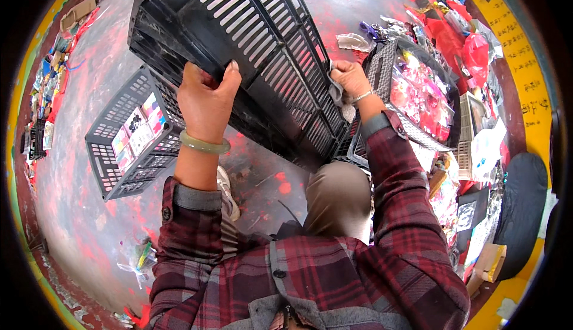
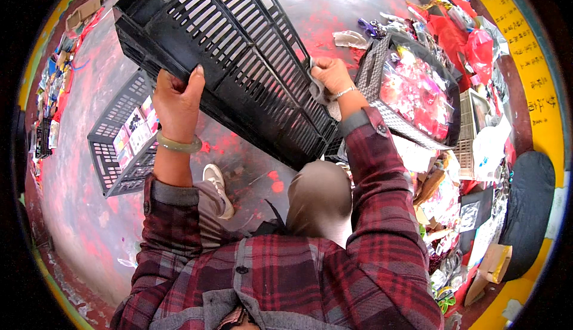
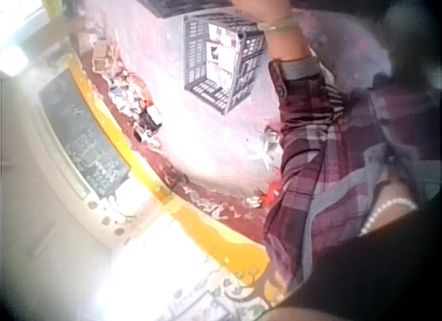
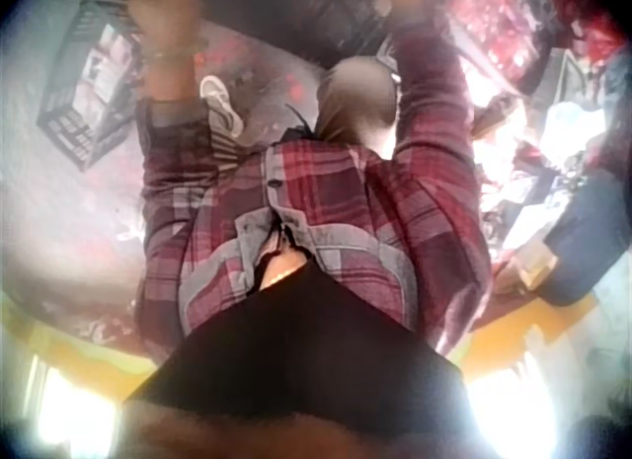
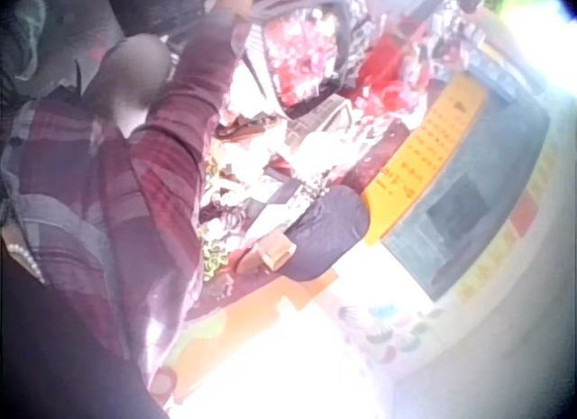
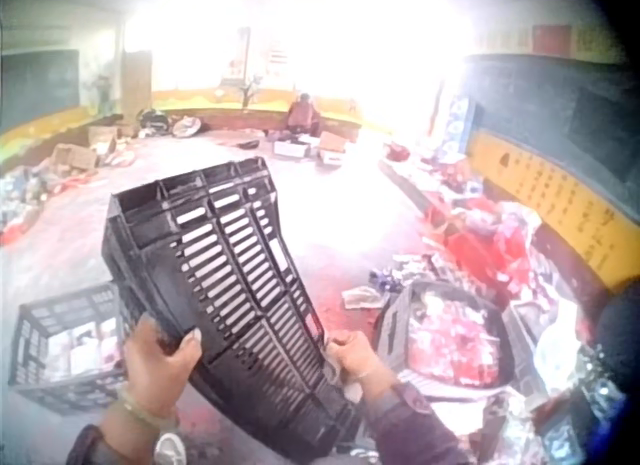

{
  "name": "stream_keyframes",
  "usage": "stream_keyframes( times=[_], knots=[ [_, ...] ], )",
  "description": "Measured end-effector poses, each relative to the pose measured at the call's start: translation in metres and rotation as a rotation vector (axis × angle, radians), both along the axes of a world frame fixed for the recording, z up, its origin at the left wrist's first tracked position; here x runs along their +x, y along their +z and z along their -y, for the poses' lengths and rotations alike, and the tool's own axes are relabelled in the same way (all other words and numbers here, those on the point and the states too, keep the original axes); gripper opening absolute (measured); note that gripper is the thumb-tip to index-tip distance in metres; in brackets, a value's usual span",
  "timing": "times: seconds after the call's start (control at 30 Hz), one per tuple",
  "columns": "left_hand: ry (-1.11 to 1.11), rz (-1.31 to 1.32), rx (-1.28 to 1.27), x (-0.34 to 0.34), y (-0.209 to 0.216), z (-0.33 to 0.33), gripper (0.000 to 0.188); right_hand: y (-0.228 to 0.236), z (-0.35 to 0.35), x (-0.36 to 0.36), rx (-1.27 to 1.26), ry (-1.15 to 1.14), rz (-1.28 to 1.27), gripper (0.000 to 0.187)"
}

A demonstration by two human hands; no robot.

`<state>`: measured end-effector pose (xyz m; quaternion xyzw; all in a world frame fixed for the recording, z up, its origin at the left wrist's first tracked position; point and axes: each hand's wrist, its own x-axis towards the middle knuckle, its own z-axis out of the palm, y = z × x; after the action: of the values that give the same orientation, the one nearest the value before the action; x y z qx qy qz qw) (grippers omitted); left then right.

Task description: The person sits on the floor and wipes a black plastic crate with a cloth. They hold the crate with one hand and scrub its surface with the other, rotating the crate to clean different sides.

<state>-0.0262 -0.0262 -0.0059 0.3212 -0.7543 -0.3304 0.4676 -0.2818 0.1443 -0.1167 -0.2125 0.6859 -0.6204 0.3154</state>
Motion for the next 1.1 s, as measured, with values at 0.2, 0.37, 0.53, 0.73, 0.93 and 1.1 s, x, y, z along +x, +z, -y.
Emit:
stream_keyframes(
  times=[0.2, 0.37, 0.53, 0.73, 0.93, 1.1],
  knots=[
    [-0.059, 0.005, -0.002, -0.001, 0.003, -0.01, 0.03, -0.015, -0.031, 0.003, 0.091, 0.001, 0.011, 0.021],
    [-0.116, -0.037, 0.037, 0.0, 0.0, -0.009, 0.028, -0.026, -0.035, 0.006, 0.093, -0.012, -0.195, 0.02],
    [-0.091, -0.047, 0.036, 0.0, 0.006, -0.006, 0.029, 0.003, 0.004, 0.004, -0.315, -0.182, -0.348, 0.018],
    [-0.032, 0.002, 0.066, 0.0, 0.002, 0.013, 0.033, 0.103, 0.065, 0.049, -0.503, -0.23, -0.701, 0.018],
    [-0.008, -0.005, 0.034, 0.002, -0.004, 0.022, 0.038, 0.121, 0.121, 0.094, -0.147, -0.149, -0.907, 0.023],
    [0.023, 0.058, 0.035, 0.003, 0.005, 0.022, 0.04, 0.092, 0.124, 0.091, -0.178, -0.251, -0.984, 0.018]
  ],
)
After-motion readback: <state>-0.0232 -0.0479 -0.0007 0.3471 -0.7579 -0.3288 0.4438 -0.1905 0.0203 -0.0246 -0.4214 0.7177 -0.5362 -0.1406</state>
